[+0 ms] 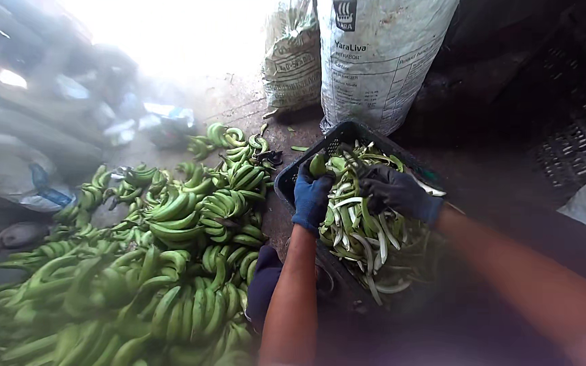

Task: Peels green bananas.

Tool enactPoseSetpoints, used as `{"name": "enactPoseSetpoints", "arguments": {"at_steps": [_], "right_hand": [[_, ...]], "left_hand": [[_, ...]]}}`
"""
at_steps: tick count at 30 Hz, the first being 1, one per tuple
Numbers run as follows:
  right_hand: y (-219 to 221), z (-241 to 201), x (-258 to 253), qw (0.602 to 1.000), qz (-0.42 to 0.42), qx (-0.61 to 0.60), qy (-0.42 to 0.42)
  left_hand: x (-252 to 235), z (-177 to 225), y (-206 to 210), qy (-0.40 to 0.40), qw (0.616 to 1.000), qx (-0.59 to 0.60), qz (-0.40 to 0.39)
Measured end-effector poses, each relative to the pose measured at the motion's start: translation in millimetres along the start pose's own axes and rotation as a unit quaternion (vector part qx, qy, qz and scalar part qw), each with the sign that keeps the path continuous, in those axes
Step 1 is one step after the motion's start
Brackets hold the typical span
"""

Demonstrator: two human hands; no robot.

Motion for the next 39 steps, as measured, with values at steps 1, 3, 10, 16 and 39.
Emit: {"name": "enactPoseSetpoints", "arguments": {"at_steps": [1,3,10,16,39], "right_hand": [[0,-6,-2,0.998,0.001,-0.039,-0.04],[6,2,-2,0.999,-0.043,-0.012,0.0],[13,8,13,0.986,-0.138,0.088,0.033],[-5,-53,39,0.898,-0.045,0.303,-0.316],[-70,-41,44,0.897,-0.036,0.427,-0.11]], "left_hand": [[0,1,1,0.006,1.0,0.017,0.005],[8,6,4,0.029,0.999,0.042,-0.012],[-1,41,-1,0.067,0.974,0.198,-0.087],[6,47,9,0.117,0.984,0.116,-0.069],[17,37,14,0.05,0.997,0.043,-0.046]]}}
Point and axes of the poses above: each hand's wrist, its own x-axis away from the middle knuckle, its own y-axis out of the palm, z = x × y, the point moved 7 cm from there along -x, towards the middle knuckle, and after that the axes turned 3 degrees about x, right-handed, at the moved point
